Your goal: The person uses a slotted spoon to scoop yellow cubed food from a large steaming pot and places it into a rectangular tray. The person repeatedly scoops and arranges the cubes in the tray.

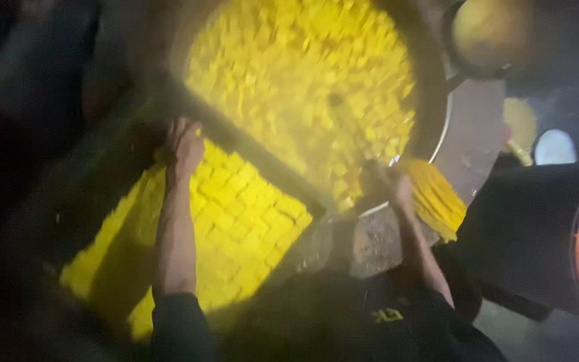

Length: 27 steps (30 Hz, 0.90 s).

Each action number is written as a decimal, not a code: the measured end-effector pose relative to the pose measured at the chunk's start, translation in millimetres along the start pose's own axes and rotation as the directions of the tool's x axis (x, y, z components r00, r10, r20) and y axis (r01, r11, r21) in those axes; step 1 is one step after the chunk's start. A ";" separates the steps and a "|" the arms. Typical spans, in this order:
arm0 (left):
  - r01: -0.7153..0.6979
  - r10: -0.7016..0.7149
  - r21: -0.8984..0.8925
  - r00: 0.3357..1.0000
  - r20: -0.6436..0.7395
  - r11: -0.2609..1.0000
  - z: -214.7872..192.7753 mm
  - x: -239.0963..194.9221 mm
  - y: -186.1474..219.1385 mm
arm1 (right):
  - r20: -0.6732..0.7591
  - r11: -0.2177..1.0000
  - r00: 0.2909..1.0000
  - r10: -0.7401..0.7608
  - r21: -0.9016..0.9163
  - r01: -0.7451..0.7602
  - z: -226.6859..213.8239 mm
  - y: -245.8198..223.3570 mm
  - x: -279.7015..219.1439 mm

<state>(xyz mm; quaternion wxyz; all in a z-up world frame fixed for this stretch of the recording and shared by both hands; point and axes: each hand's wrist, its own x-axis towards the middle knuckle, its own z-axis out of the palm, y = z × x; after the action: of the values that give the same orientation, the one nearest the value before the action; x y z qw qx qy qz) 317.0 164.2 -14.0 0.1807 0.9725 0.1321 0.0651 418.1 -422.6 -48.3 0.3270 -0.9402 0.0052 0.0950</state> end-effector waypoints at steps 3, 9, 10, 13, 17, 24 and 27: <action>0.034 -0.015 0.212 0.996 -0.090 0.977 -11.0 -51.4 41.1 | 0.039 0.946 0.946 0.323 0.016 -0.324 -9.0 43.1 -20.7; 0.086 -0.098 0.094 0.987 0.126 0.992 -43.0 -167.5 128.8 | 0.029 0.949 0.995 0.100 -0.302 -0.086 -10.7 68.3 -25.0; 0.078 -0.081 -0.028 0.977 -0.196 0.997 -37.8 -180.7 138.3 | 0.068 0.952 0.994 0.087 -0.300 -0.063 -8.8 75.3 -26.8; 0.191 -0.262 -0.224 0.901 -0.346 0.956 -41.0 -222.4 132.4 | 0.137 0.937 0.990 0.034 -0.350 0.016 13.5 93.2 -27.5; 0.390 -0.493 -0.324 0.795 -0.355 0.862 -38.9 -260.0 128.6 | 0.139 0.889 0.990 0.005 -0.454 0.060 67.1 100.2 4.3; 0.478 -0.570 -0.369 0.798 -0.198 0.797 -54.8 -273.1 143.9 | 0.292 0.754 0.876 -0.384 -0.449 0.480 99.5 40.6 118.6; 0.422 -0.508 -0.315 0.814 -0.281 0.850 -65.1 -272.5 144.9 | 0.413 0.814 0.893 -0.177 -0.448 0.369 82.8 12.5 141.1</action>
<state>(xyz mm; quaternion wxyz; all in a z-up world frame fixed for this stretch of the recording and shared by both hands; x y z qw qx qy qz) 78.8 -20.9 78.2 0.2797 0.8529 0.3888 0.2077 541.2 -374.0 -145.2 0.0690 -0.9508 -0.2163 0.2108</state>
